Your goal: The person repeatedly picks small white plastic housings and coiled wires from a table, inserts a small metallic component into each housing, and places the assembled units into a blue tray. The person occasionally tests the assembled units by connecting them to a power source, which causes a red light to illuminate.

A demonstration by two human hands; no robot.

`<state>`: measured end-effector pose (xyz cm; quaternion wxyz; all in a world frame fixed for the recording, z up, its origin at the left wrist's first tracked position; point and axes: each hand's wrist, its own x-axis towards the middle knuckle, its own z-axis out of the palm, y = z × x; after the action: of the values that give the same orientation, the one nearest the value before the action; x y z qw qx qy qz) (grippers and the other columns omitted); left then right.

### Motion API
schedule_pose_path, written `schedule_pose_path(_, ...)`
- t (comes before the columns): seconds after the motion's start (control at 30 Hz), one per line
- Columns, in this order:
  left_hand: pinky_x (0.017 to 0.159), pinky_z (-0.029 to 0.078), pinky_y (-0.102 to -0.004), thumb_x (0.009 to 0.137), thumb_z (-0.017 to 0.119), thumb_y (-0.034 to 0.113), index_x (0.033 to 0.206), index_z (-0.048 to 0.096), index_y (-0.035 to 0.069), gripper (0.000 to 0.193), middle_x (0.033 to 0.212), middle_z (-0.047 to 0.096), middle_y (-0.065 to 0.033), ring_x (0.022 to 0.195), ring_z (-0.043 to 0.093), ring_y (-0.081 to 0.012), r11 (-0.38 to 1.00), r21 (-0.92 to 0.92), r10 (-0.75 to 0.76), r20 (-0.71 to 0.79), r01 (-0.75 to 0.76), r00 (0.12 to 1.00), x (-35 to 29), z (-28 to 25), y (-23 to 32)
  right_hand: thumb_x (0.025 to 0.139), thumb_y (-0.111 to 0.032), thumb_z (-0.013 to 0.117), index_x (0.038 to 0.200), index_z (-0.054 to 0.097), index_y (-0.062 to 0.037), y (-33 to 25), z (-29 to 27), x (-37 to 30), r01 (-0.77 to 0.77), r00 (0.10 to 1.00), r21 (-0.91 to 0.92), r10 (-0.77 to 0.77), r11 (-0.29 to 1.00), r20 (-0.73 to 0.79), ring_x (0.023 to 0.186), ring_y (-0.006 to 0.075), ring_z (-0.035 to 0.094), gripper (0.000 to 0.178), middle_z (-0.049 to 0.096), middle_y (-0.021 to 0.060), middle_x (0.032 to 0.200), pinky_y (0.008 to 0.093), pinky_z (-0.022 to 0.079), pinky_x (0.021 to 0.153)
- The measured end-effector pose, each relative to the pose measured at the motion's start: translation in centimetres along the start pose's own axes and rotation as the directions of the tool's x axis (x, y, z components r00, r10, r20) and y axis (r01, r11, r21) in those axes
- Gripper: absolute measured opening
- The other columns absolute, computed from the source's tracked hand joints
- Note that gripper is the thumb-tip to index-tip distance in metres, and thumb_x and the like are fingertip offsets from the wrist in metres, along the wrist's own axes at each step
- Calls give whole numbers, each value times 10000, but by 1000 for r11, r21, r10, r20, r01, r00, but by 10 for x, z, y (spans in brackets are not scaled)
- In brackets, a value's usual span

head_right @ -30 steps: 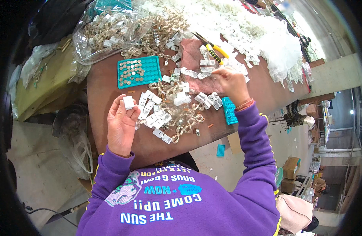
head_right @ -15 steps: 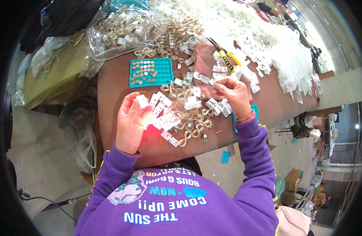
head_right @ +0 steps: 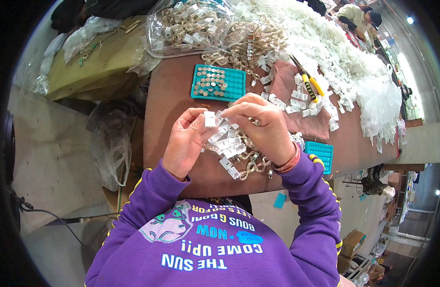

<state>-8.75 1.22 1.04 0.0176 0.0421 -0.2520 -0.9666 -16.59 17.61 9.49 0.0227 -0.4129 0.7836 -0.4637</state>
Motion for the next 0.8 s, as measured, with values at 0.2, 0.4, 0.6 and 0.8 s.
schedule_pose_path(0.2, 827, 546, -308, 944, 624, 130, 1090, 607, 10, 190, 1043, 652, -80, 932, 636, -148, 999, -8, -44, -23, 44, 999, -1, 5, 2, 787, 54, 642, 1047, 677, -53, -9, 11, 10, 82, 995, -183, -71, 980, 64, 720, 238, 612, 283, 608, 95, 832, 325, 490, 618)
schedule_pose_path(0.4, 803, 545, -292, 926, 648, 127, 1087, 628, 5, 203, 1017, 668, -62, 903, 637, -123, 996, 85, -34, -11, 34, 999, -2, 5, 1, 765, 47, 615, 1124, 623, -85, -16, 10, 12, 148, 982, -341, -98, 928, 161, 760, 282, 633, 383, 602, 97, 855, 358, 511, 639)
schedule_pose_path(0.6, 769, 540, -277, 914, 668, 134, 1081, 636, 4, 214, 1001, 674, -51, 867, 639, -116, 971, 240, 0, 7, -2, 1000, -1, 2, -4, 770, 2, 601, 1127, 605, -92, -22, 11, 9, 264, 943, -458, -129, 849, 306, 748, 258, 651, 370, 596, 88, 859, 353, 522, 617)
schedule_pose_path(0.8, 802, 553, -299, 948, 623, 151, 1101, 617, -6, 219, 1051, 655, -70, 907, 640, -131, 980, 196, -11, 1, 10, 1000, -1, 1, 1, 805, -17, 675, 969, 635, -43, -18, 16, 6, 48, 999, -234, -50, 971, -1, 697, 254, 643, 171, 613, 105, 832, 330, 514, 596)
